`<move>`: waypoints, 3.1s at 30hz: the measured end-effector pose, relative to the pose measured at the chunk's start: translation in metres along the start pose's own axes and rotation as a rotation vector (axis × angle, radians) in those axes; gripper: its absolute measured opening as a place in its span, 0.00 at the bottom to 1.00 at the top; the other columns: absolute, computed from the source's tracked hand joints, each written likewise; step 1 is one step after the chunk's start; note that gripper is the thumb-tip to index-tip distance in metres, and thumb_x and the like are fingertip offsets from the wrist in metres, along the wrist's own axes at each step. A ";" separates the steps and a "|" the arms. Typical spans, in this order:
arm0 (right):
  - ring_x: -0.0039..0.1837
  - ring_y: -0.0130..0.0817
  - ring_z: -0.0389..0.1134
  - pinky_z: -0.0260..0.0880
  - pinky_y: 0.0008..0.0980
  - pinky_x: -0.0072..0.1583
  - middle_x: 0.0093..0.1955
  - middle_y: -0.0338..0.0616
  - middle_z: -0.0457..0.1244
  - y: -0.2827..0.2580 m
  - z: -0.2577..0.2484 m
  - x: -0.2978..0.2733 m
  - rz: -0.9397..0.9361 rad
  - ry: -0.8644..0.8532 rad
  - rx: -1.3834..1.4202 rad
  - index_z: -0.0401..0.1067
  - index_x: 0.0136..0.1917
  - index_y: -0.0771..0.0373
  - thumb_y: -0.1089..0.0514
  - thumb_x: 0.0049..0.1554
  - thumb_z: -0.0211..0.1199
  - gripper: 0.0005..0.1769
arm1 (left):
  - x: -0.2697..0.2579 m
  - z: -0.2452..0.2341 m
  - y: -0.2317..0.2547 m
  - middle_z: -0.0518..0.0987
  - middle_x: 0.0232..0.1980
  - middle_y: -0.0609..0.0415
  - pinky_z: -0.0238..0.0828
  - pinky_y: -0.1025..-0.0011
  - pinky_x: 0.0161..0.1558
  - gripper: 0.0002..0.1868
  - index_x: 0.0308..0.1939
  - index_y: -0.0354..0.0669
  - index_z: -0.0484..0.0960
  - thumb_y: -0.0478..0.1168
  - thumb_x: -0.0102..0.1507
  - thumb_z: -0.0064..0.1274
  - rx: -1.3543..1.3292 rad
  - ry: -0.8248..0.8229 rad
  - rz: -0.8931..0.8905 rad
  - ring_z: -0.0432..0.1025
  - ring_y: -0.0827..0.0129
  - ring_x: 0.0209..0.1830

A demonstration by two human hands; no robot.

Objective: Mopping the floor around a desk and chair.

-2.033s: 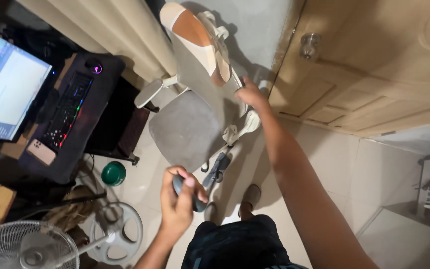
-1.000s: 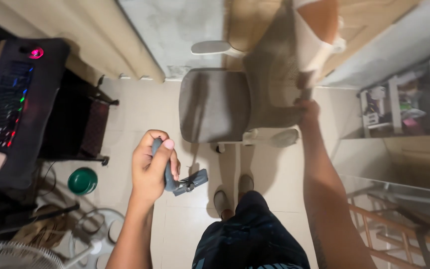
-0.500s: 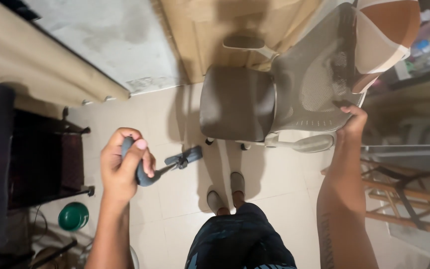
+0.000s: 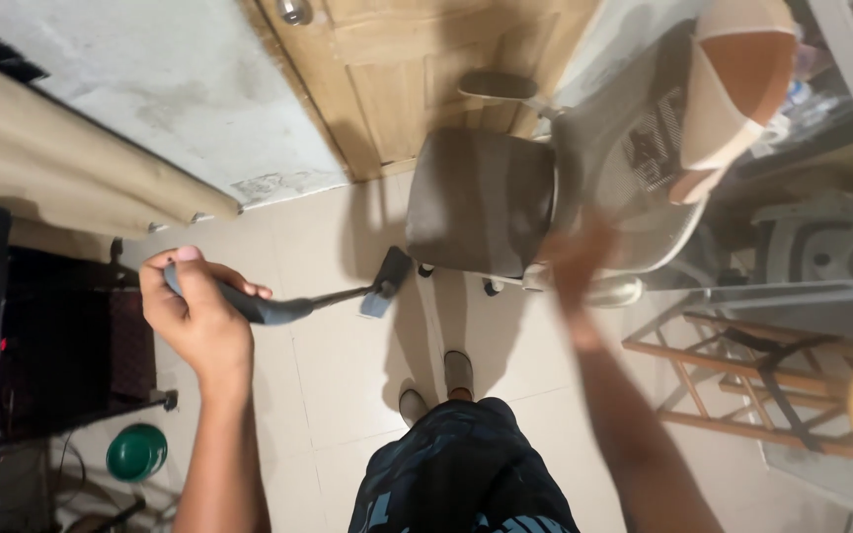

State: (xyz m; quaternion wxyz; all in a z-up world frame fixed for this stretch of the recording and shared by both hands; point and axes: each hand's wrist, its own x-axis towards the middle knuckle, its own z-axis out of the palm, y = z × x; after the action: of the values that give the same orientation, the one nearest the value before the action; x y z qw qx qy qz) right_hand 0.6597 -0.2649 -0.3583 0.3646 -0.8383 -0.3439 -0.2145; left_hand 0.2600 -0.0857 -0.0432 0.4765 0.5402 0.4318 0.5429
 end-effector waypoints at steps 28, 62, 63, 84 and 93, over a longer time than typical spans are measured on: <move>0.46 0.53 0.70 0.71 0.48 0.51 0.43 0.52 0.68 -0.396 -0.043 -0.360 -0.753 -1.505 0.599 0.79 0.40 0.58 0.63 0.42 0.62 0.10 | -0.296 -0.298 -0.018 0.81 0.25 0.41 0.73 0.52 0.32 0.19 0.42 0.45 0.84 0.54 0.58 0.62 0.987 -0.143 -0.702 0.77 0.43 0.30; 0.48 0.51 0.67 0.69 0.46 0.55 0.38 0.53 0.65 -0.431 0.183 -0.218 -0.989 -1.274 1.106 0.74 0.40 0.65 0.58 0.52 0.69 0.08 | -0.110 -0.205 -0.132 0.80 0.30 0.34 0.76 0.49 0.37 0.19 0.50 0.34 0.74 0.47 0.65 0.54 0.733 -0.267 -0.708 0.78 0.36 0.32; 0.51 0.52 0.68 0.69 0.46 0.55 0.41 0.54 0.66 -0.428 0.201 -0.224 -0.916 -0.995 1.319 0.73 0.43 0.67 0.58 0.56 0.70 0.10 | -0.104 -0.204 -0.147 0.80 0.32 0.33 0.74 0.47 0.38 0.20 0.51 0.33 0.75 0.47 0.65 0.55 0.730 -0.211 -0.667 0.77 0.34 0.34; 0.50 0.46 0.70 0.69 0.42 0.53 0.41 0.49 0.68 -0.487 0.228 -0.298 -1.002 -1.595 0.985 0.77 0.39 0.60 0.61 0.48 0.68 0.04 | -0.118 -0.261 -0.141 0.80 0.30 0.31 0.74 0.45 0.38 0.23 0.58 0.37 0.75 0.41 0.60 0.55 0.696 0.065 -0.751 0.77 0.34 0.34; 0.55 0.53 0.70 0.71 0.48 0.56 0.45 0.51 0.69 -0.539 0.149 -0.374 -1.098 -1.514 0.595 0.79 0.40 0.56 0.57 0.44 0.70 0.08 | -0.162 -0.375 -0.096 0.83 0.33 0.36 0.75 0.51 0.43 0.16 0.47 0.38 0.80 0.41 0.58 0.57 0.755 -0.069 -0.806 0.79 0.41 0.38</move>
State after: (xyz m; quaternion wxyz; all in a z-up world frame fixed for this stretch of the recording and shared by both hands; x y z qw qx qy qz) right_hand 0.0296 -0.0407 -0.4319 0.0939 -0.3518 -0.8688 0.3355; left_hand -0.1152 -0.2113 -0.1825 0.4336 0.4830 0.7532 0.1068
